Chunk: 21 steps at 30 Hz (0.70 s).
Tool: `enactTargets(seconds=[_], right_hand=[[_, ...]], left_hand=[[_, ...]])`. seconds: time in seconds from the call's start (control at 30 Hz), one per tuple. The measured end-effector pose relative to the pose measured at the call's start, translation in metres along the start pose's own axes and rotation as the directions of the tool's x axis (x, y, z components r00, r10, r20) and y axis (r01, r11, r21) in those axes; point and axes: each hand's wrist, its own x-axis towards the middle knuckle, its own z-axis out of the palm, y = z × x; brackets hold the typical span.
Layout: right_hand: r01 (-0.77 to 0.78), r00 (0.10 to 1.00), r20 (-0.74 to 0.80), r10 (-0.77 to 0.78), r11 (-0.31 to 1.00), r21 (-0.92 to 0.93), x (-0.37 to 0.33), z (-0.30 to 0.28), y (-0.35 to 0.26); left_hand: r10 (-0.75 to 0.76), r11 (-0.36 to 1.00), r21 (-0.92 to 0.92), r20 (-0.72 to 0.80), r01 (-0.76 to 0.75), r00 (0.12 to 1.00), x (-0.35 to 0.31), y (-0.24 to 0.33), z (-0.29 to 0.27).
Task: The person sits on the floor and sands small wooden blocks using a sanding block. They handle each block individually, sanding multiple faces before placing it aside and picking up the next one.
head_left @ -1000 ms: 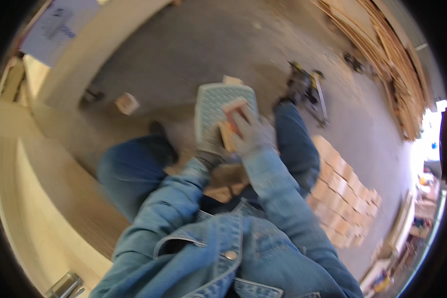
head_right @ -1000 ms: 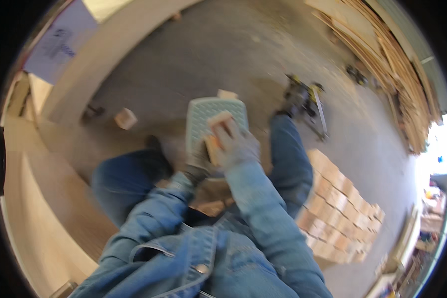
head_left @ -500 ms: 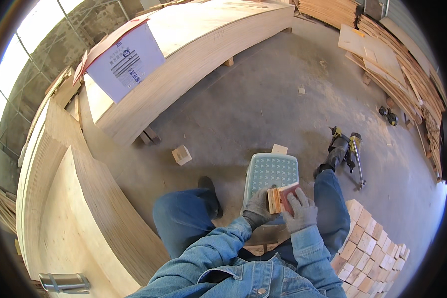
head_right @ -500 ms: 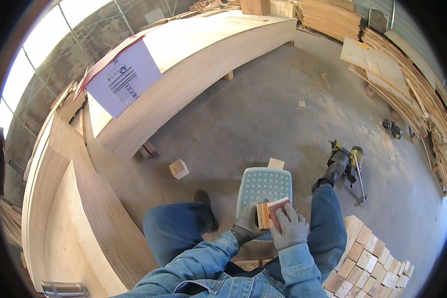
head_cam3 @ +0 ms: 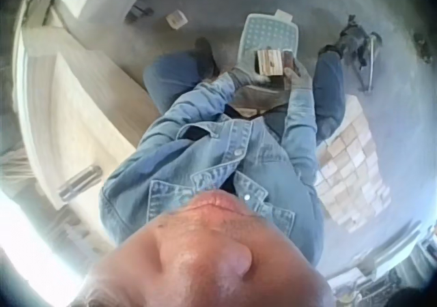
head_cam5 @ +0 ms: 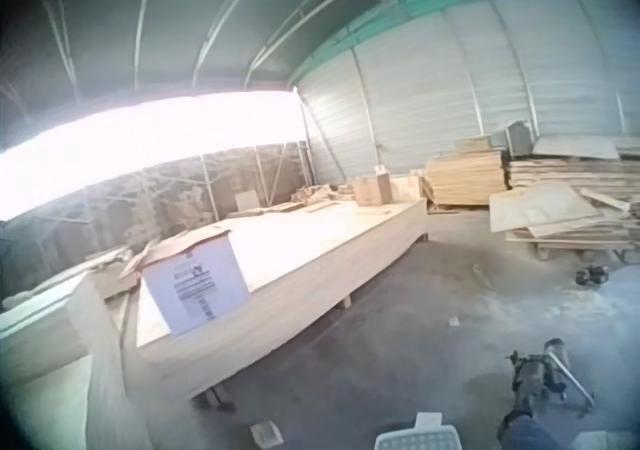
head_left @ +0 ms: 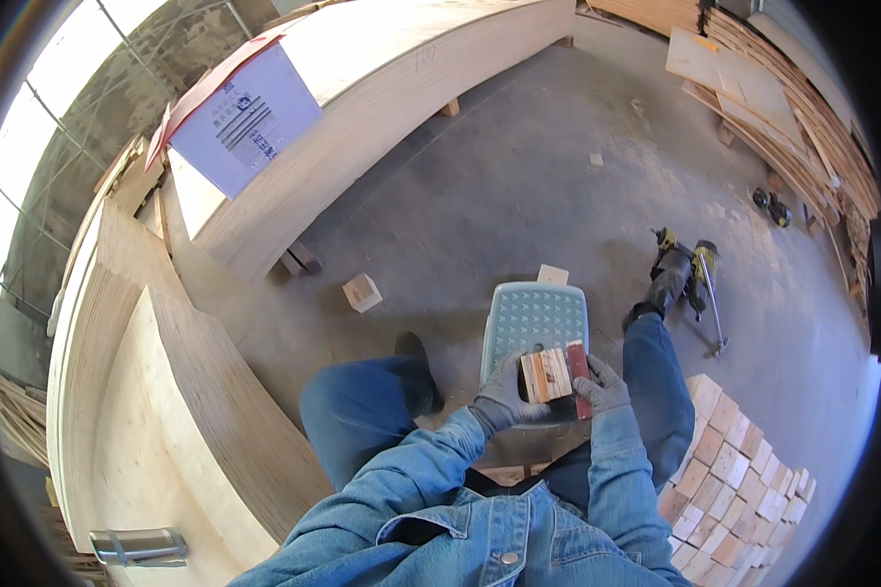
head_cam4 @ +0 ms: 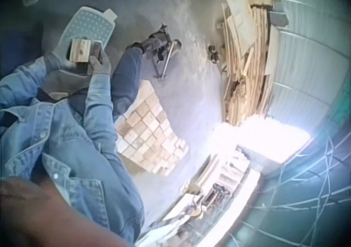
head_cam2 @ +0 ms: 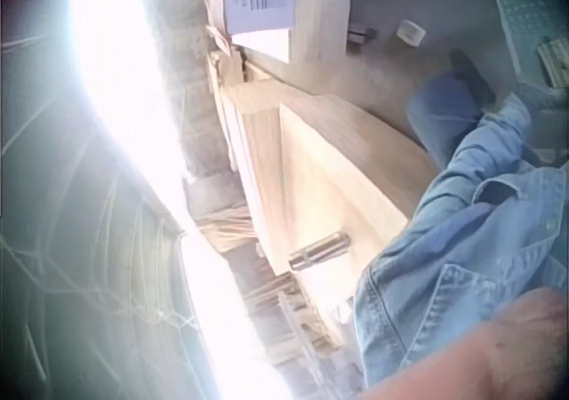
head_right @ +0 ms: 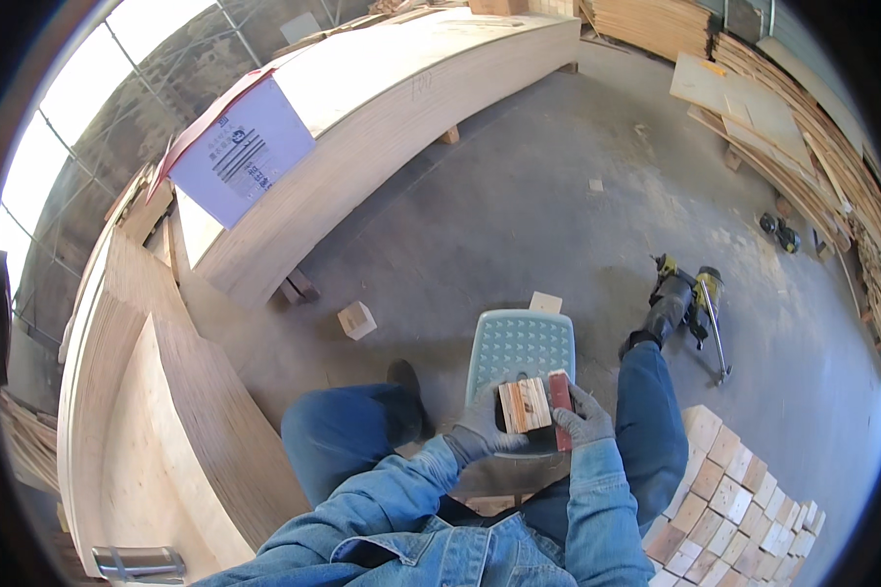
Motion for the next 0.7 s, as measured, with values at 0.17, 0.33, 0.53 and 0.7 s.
enactTargets(seconds=[0.17, 0.33, 0.53, 0.7], right_hand=[[-0.018, 0.998, 0.062, 0.019, 1.0, -0.019, 0.003, -0.002, 0.002], [0.022, 0.999, 0.043, -0.022, 1.0, -0.001, 0.007, -0.004, 0.004], [0.073, 0.994, 0.079, -0.069, 0.996, -0.06, 0.005, 0.001, 0.005], [0.095, 0.994, 0.053, -0.093, 0.995, -0.039, -0.005, 0.023, -0.024]], left_hand=[[-0.126, 0.984, -0.114, 0.1, 0.138, 0.987, -0.001, 0.022, -0.017], [-0.293, 0.889, -0.345, 0.08, 0.302, 0.953, -0.003, 0.017, -0.01], [-0.293, 0.905, -0.294, 0.092, 0.308, 0.952, -0.004, 0.005, -0.01], [-0.255, 0.899, -0.382, -0.053, 0.216, 0.966, -0.005, 0.018, -0.007]])
